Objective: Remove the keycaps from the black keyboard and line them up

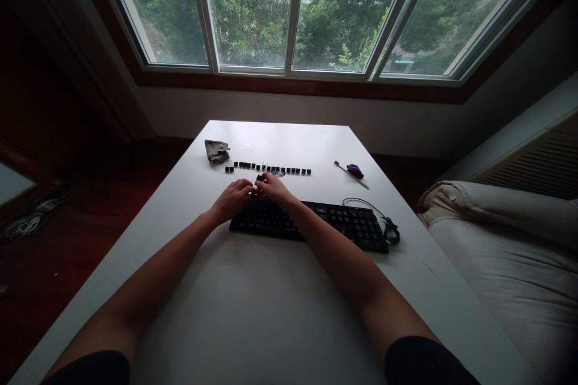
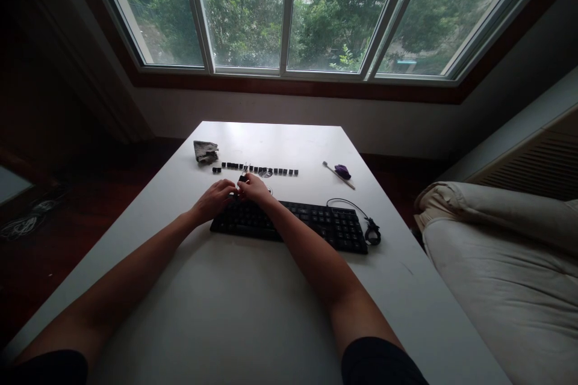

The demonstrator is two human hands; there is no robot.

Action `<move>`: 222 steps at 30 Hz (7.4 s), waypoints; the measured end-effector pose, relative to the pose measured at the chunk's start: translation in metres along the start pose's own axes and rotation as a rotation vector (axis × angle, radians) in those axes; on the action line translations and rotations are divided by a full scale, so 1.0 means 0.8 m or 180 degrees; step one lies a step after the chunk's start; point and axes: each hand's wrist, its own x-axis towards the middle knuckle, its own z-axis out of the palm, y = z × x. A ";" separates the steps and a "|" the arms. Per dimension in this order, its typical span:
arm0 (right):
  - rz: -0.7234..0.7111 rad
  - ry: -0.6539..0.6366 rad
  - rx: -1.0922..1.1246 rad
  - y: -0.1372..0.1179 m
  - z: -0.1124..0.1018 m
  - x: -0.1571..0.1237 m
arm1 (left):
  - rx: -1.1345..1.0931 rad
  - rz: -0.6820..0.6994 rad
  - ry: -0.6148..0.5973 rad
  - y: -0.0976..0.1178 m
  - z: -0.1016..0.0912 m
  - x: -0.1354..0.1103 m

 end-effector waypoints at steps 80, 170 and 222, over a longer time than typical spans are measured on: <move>-0.0210 0.0104 -0.0120 -0.019 -0.022 -0.007 | 0.0823 -0.1773 0.0652 -0.121 0.040 0.045; -0.1568 -0.0517 -0.2340 -0.030 -0.029 -0.038 | -0.1004 -0.1109 -0.0166 -0.051 0.022 -0.004; -0.1654 -0.0387 -0.2613 -0.008 -0.027 -0.029 | -0.0845 -0.0932 -0.0543 -0.068 0.030 -0.003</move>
